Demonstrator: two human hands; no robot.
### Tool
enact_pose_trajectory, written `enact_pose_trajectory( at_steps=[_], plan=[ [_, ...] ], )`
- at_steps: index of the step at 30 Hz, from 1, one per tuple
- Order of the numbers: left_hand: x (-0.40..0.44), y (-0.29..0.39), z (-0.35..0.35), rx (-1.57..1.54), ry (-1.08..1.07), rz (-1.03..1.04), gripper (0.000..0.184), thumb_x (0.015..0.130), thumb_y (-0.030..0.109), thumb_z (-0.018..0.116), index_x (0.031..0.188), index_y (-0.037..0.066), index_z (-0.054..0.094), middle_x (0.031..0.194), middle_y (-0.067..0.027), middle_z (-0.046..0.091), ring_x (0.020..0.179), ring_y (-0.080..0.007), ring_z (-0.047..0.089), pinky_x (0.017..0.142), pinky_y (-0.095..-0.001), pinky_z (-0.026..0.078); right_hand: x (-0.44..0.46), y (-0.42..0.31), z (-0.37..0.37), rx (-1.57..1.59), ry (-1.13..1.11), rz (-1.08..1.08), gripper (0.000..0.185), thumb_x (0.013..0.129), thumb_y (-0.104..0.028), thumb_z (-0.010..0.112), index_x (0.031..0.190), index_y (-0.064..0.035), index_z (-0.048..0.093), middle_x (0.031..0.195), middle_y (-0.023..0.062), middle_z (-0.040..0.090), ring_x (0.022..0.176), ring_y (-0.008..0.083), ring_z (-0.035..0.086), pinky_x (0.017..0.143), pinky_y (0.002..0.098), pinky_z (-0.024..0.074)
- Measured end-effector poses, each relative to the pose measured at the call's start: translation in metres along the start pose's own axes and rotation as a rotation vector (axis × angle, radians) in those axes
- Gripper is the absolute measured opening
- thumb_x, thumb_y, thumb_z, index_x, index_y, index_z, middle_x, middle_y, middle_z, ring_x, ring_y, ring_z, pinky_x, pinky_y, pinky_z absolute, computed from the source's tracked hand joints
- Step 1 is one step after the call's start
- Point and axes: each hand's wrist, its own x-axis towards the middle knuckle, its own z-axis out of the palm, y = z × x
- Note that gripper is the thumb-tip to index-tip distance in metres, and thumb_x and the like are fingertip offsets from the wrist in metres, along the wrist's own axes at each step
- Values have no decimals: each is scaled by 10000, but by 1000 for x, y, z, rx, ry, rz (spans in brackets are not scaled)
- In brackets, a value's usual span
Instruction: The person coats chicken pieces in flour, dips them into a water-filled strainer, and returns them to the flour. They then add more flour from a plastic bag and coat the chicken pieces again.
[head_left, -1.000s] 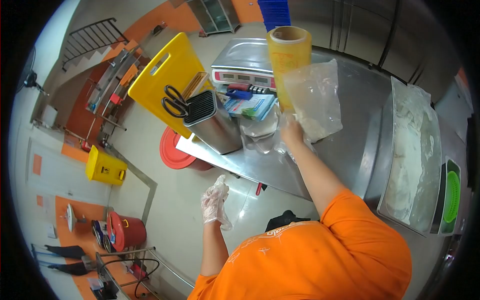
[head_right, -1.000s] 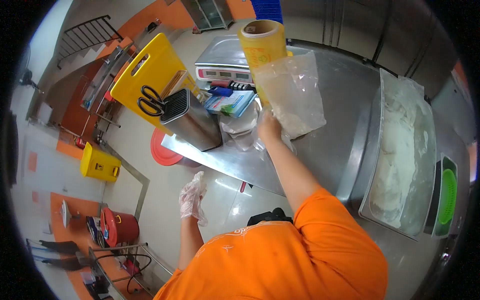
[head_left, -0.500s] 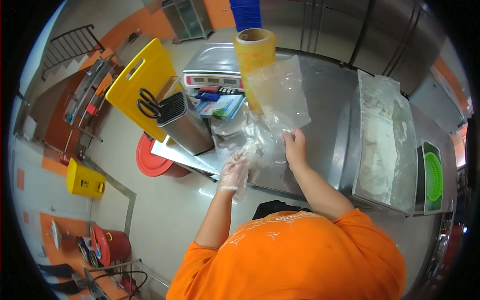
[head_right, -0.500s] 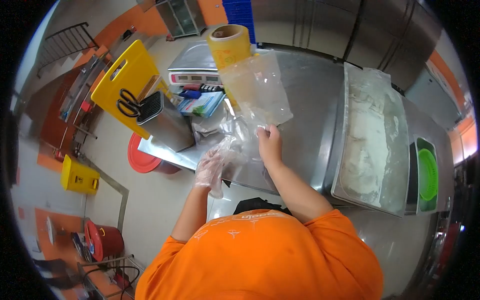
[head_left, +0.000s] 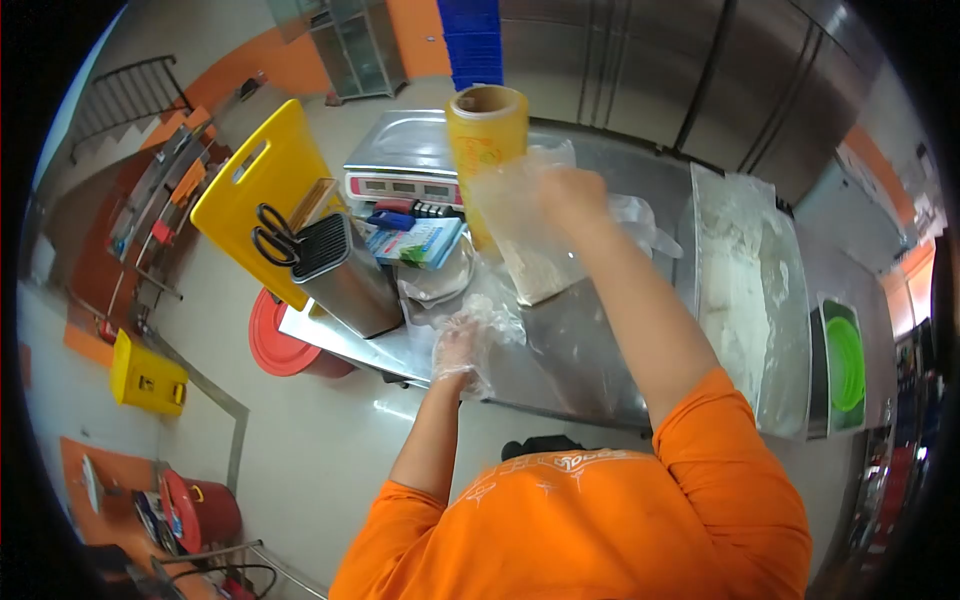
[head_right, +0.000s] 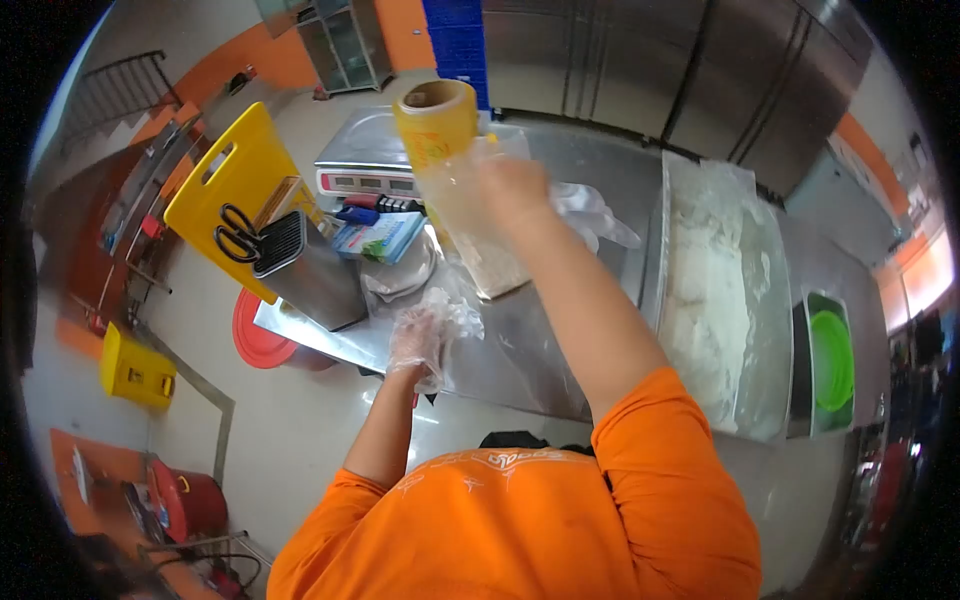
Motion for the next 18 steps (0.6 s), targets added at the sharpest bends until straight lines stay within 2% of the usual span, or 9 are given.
enact_pose_trajectory(
  at_steps=[2,4,5,7,8,10,12,15,18],
  plan=[
    [3,20,-17,80,-97,17,272,828,194,463,1061,130,588,1157,-156,540,1057,-324,515,888,-378,426,26,22,4,-40,-12,-39,526,794,-251,600,1277,-149,419,974,178,620,928,328,594,755,414,474],
    [8,41,-41,-147,-170,-94,284,826,230,481,1069,130,588,1157,-184,529,1053,-339,512,891,-385,419,40,36,-4,-60,-81,-167,501,782,-217,607,1252,-139,451,980,164,623,955,320,587,780,410,466],
    [11,46,-47,-258,-215,-141,291,825,248,489,1072,129,588,1156,-198,523,1051,-347,510,893,-388,415,47,33,-5,-53,-99,-209,399,785,-204,594,1165,-123,499,976,154,625,963,307,584,782,404,465],
    [15,24,-10,-182,-162,-68,332,808,290,522,1078,108,587,1137,-225,519,1041,-361,507,898,-394,404,53,26,1,-23,-153,-283,219,791,-177,567,990,-92,595,967,134,630,979,281,578,787,392,462],
    [13,22,-7,-142,-142,-34,356,800,311,539,1081,98,586,1127,-238,518,1036,-368,506,901,-397,398,50,22,-1,-13,-166,-294,207,787,-166,570,972,-77,595,949,134,632,942,287,583,777,385,460],
    [15,37,-25,-321,-193,-218,376,792,319,553,1070,69,587,1119,-246,515,1031,-370,502,908,-400,388,43,19,-17,6,-188,-303,185,779,-144,577,936,-49,596,912,133,636,868,301,594,756,373,455],
    [15,64,-68,-471,-206,-300,417,802,339,537,1065,19,581,1096,-247,523,1035,-368,496,914,-406,378,36,15,-41,102,-76,-338,162,781,-142,568,904,-39,593,864,140,632,825,302,592,733,363,451],
    [17,45,-33,-391,-115,-125,385,749,268,539,1014,-2,605,1009,-260,581,948,-397,549,838,-403,436,22,5,-81,161,66,-355,147,788,-139,552,880,-28,581,824,153,626,799,309,591,713,354,447],
    [22,55,-41,-488,-75,-195,389,762,262,516,1041,4,601,1063,-249,566,1007,-385,525,887,-387,412,25,8,-79,197,106,-364,148,795,-180,546,863,-62,603,842,146,630,817,312,595,708,384,454]
  ],
)
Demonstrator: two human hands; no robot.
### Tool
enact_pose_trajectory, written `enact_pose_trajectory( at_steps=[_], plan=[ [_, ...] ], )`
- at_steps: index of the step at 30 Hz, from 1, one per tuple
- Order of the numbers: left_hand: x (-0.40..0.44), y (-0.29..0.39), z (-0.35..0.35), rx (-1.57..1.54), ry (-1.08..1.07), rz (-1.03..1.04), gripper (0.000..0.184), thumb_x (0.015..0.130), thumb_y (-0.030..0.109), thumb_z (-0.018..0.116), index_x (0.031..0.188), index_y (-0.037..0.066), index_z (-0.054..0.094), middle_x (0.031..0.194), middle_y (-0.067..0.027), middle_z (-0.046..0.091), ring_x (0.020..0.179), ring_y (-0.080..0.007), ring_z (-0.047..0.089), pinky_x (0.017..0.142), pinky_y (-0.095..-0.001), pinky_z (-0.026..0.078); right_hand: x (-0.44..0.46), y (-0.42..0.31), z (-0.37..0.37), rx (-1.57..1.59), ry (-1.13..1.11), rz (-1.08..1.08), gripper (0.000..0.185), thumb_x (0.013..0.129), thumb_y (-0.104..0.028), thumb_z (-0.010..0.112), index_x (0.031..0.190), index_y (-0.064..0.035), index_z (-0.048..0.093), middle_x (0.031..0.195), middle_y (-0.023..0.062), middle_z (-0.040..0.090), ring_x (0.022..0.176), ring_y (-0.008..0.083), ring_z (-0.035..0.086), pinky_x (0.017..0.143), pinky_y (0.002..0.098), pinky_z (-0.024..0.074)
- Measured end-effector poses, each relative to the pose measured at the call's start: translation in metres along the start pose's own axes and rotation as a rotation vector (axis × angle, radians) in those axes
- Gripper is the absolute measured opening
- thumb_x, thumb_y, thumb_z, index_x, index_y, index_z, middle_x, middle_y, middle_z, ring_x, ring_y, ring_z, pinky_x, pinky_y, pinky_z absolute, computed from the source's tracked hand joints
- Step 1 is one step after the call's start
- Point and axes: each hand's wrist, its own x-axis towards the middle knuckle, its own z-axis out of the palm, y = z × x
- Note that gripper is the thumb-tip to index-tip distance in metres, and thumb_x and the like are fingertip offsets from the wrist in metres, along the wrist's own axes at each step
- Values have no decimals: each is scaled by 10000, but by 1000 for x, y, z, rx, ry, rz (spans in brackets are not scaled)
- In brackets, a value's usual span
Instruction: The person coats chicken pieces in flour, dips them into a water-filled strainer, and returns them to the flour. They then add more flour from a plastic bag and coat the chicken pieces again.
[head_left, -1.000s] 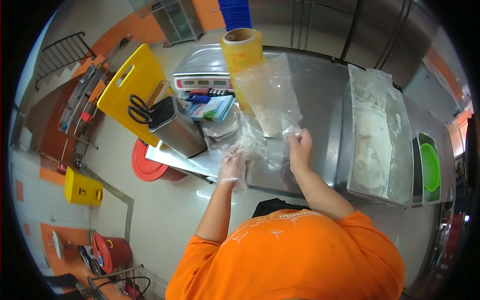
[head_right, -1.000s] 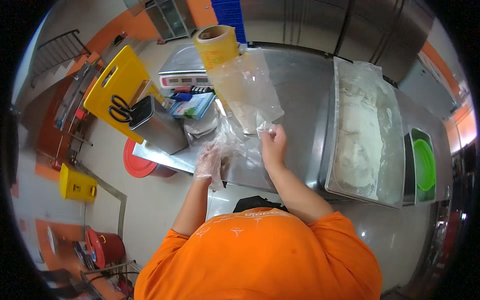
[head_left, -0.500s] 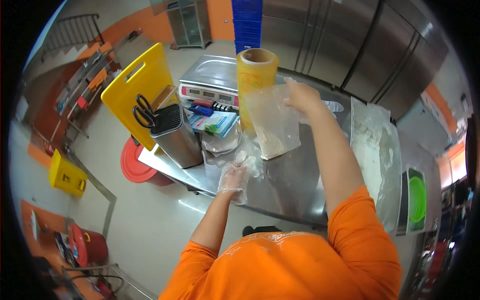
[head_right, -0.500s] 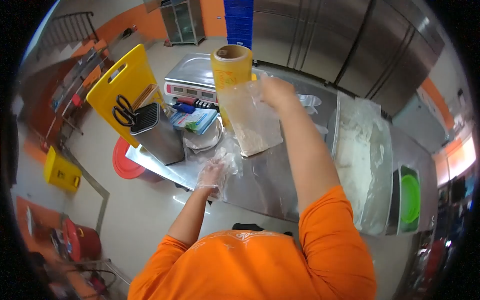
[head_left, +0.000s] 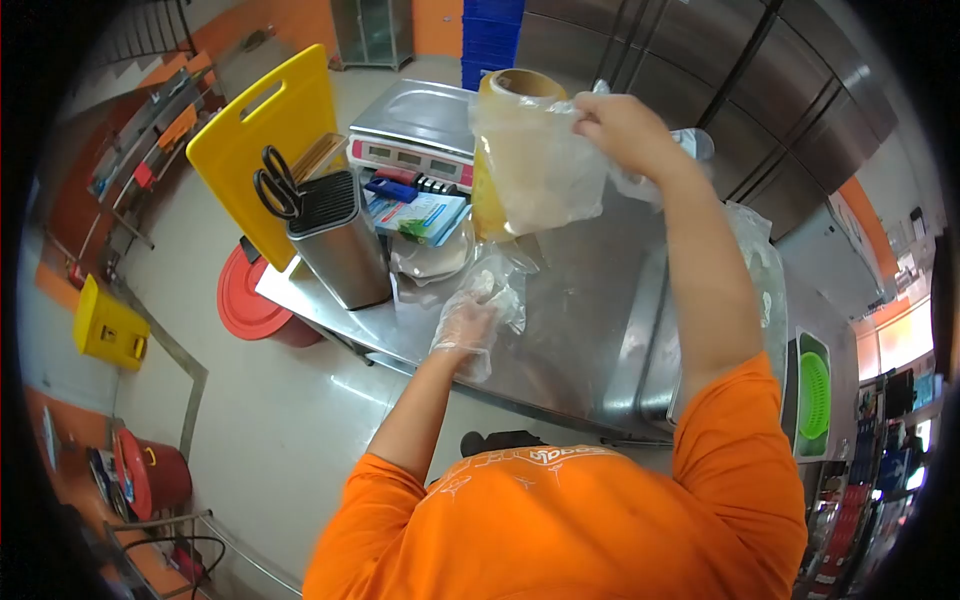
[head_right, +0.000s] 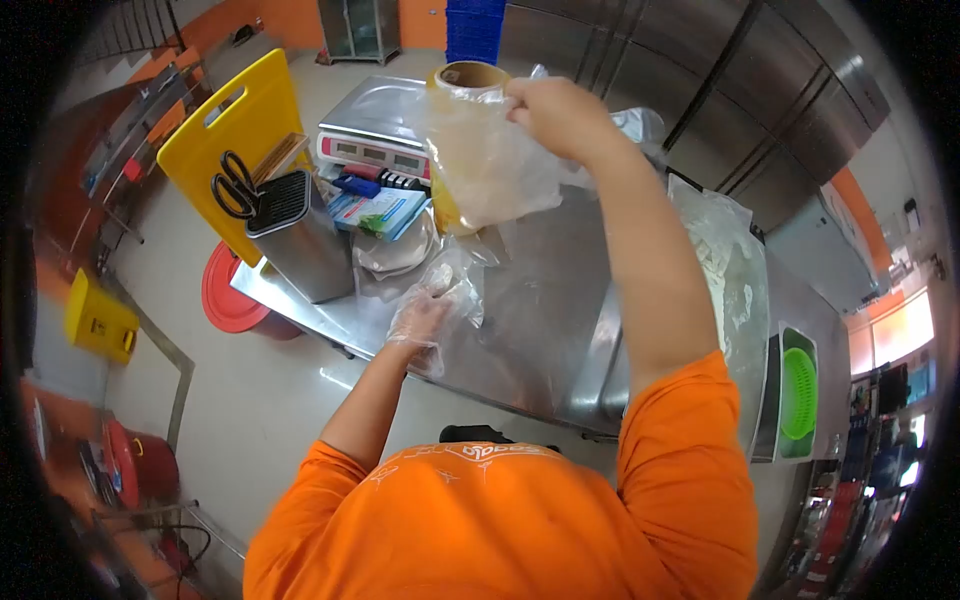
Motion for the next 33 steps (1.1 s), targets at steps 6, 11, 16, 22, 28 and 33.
enact_pose_trajectory(
  at_steps=[6,11,16,22,28,33],
  plan=[
    [12,-69,29,163,289,327,324,809,225,547,1064,33,606,1068,-176,590,1015,-305,543,915,-369,399,-25,30,62,-60,-95,179,287,796,-185,550,1056,-66,525,882,162,616,812,308,584,716,379,442],
    [-26,32,-35,-921,323,-131,233,851,221,561,1010,57,608,1059,-61,580,911,-136,549,783,-273,444,-78,25,-1,385,-25,403,408,798,-206,539,1191,-128,457,874,92,578,819,196,549,729,345,416],
    [-40,162,-34,-565,23,56,405,865,303,518,1227,120,505,1286,-41,469,1019,-156,515,835,-267,403,-148,62,-46,784,94,303,306,817,-195,567,1106,-99,540,863,32,557,849,117,522,762,301,416],
    [-55,282,56,-1333,-349,185,627,871,489,448,1377,149,304,1372,-43,387,1177,-173,444,905,-284,372,-231,93,-81,460,602,313,101,802,-144,614,859,-60,615,828,62,596,801,181,562,733,295,443],
    [-46,346,155,-1496,-785,-233,704,863,475,486,1388,85,225,1383,-99,341,1216,-245,405,990,-382,326,-349,140,-57,326,726,66,77,797,-150,606,844,-93,586,862,92,578,838,274,551,786,387,413],
    [-19,347,250,-890,-627,-73,468,878,243,531,1279,33,415,1165,-93,540,1004,-200,549,800,-280,463,-437,170,-45,386,423,91,206,794,-201,609,960,-87,564,945,78,560,882,248,550,824,388,391]
  ],
)
